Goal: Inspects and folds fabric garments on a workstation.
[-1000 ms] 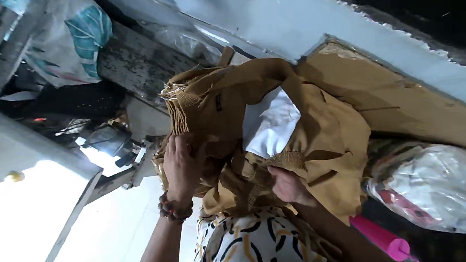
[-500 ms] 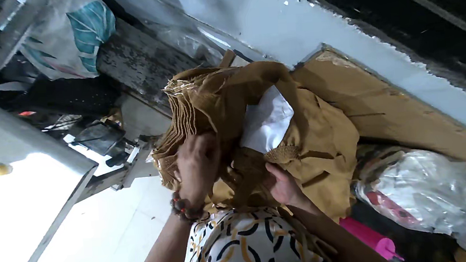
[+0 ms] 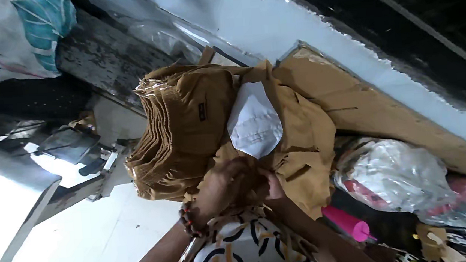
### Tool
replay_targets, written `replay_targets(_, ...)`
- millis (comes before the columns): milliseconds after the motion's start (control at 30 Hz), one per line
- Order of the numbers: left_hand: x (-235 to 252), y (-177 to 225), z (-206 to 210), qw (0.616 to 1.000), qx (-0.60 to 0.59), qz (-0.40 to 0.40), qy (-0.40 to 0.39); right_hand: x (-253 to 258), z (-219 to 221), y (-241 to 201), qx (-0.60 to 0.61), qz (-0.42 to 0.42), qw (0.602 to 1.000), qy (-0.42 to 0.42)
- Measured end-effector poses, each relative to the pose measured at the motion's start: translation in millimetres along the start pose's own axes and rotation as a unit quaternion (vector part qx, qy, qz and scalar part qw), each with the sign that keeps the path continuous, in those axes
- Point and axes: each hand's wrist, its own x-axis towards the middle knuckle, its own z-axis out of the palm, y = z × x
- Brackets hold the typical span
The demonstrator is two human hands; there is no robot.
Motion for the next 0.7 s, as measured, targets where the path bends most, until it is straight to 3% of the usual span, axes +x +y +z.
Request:
replay_targets(100,13,-21,-13,0.998,0.016,-0.045,0.042,3,-6,6,-0.025,-0.025,0.999,-0.009)
replay_targets(200,15,-33,-16,0.997,0.045,-0.026,0.057,4,-8,6,-0.038,-0.045,0.997,-0.040)
replay_targets(700,-6,-41,-28,0.984,0.105,-0.010,0.144,0,-7,2,-0.051,-0.050,0.997,-0.036)
